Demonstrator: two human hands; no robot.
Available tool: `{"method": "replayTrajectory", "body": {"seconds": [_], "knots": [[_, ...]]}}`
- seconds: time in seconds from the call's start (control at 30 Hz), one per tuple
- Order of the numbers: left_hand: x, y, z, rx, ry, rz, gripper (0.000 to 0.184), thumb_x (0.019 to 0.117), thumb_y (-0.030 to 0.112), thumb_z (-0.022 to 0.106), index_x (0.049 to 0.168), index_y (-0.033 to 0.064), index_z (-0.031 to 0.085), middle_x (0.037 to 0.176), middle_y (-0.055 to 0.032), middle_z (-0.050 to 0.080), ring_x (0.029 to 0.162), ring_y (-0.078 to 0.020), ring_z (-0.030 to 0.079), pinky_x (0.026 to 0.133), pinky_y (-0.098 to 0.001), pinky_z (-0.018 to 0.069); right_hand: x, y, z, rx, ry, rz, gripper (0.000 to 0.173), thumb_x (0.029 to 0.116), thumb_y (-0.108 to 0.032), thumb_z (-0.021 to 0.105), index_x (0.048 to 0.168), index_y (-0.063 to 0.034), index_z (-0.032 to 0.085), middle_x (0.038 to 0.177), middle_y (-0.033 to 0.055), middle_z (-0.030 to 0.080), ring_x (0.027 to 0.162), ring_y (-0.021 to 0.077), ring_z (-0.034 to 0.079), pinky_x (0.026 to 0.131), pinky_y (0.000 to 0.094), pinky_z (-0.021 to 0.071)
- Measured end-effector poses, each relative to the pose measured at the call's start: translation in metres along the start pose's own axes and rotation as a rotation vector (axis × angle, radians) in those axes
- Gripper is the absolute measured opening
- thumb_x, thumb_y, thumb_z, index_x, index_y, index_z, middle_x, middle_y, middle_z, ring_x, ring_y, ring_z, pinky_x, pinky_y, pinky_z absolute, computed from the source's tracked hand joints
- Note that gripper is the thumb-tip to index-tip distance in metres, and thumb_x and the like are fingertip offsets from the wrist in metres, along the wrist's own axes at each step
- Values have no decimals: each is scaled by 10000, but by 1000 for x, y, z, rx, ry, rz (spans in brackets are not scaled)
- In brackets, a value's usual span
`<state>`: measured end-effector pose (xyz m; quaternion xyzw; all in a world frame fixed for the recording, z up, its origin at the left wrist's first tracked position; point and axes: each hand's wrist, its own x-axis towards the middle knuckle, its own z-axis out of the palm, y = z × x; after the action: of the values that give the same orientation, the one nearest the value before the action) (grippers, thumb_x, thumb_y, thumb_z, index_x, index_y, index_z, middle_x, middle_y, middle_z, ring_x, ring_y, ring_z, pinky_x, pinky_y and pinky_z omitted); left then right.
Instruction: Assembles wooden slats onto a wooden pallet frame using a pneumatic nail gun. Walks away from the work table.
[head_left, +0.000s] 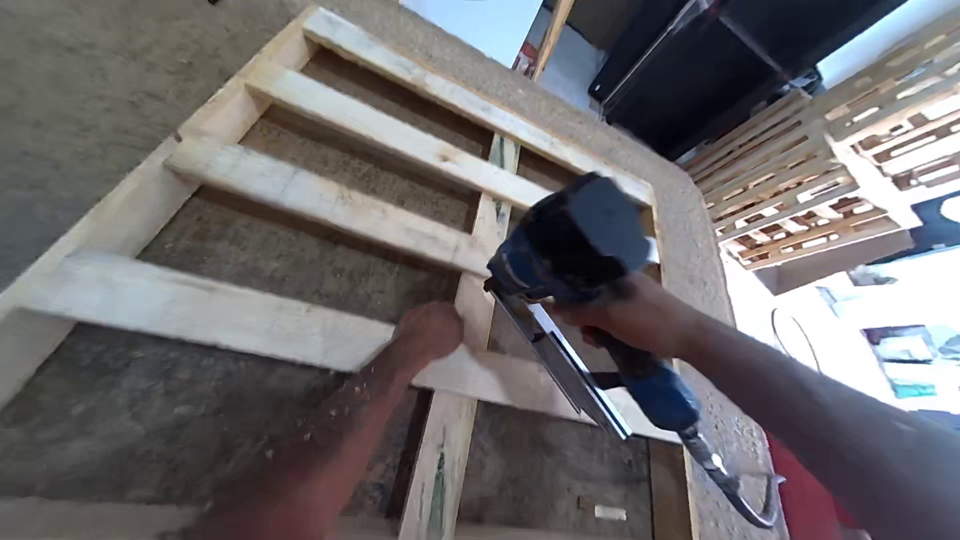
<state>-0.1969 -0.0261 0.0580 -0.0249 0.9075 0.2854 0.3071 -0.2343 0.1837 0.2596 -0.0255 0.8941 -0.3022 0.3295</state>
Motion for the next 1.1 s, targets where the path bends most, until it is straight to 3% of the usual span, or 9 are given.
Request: {"method": "replayTrajectory", "body": {"seconds": [0.1,0.17,0.23,0.33,0.53,0.63,0.73,0.97,1.1], "knots": [[14,-9,1,-224,-60,48,521,1096,419,400,1081,-23,676,1032,-258,685,1006,-425,678,856,-670,522,-49,16,21,122,-37,-1,186,889,-135,762,1071,-118,727,826,125,727,583,246,669,529,370,595],[29,-1,-6,-398,-115,-20,681,1090,536,362,1144,-80,647,1126,-306,652,1088,-446,641,923,-671,484,-67,26,35,132,-56,23,167,877,-169,761,1041,-142,737,855,112,738,597,240,678,546,362,602],[40,4,-4,-632,-122,-51,759,1043,613,444,1294,-86,599,1306,-326,595,1266,-458,561,1037,-683,429,-77,34,49,126,-70,49,154,869,-198,758,1013,-145,743,833,90,737,614,216,682,579,336,604],[60,3,7,-823,-51,-24,827,978,668,537,1304,-90,589,1347,-311,582,1317,-442,529,1071,-672,410,-81,40,63,113,-58,75,151,854,-224,773,987,-156,753,807,61,738,646,195,701,615,324,620],[61,5,1,-684,-72,-18,844,941,712,558,1192,-92,622,1176,-299,637,1135,-424,623,950,-656,483,-75,47,71,6,-33,49,187,847,-336,793,983,-209,772,829,-6,751,709,136,721,661,309,634],[64,3,4,-626,-66,-3,820,918,711,598,1124,-81,652,1099,-282,661,1061,-418,652,905,-655,509,-74,34,66,-69,-80,92,189,855,-354,793,952,-200,742,827,-65,725,748,48,695,705,259,608],[65,4,7,-580,-63,7,796,905,701,627,1070,-76,655,1038,-266,665,1004,-407,661,861,-646,520,-75,39,63,-73,-80,67,152,850,-321,793,896,-185,746,776,-49,722,702,56,694,653,263,611],[66,4,6,-582,-68,-16,813,872,730,645,1093,-52,666,1064,-248,682,1035,-394,673,887,-646,526,-95,56,59,-34,-27,172,253,879,-336,779,1054,-160,729,933,-75,741,844,26,707,782,247,614],[69,4,7,-592,-56,-12,821,871,732,645,1112,-52,664,1083,-245,682,1051,-390,671,899,-642,526,-95,57,58,-45,-22,130,238,868,-353,786,1014,-171,742,893,-65,740,812,35,708,752,241,615]]}}
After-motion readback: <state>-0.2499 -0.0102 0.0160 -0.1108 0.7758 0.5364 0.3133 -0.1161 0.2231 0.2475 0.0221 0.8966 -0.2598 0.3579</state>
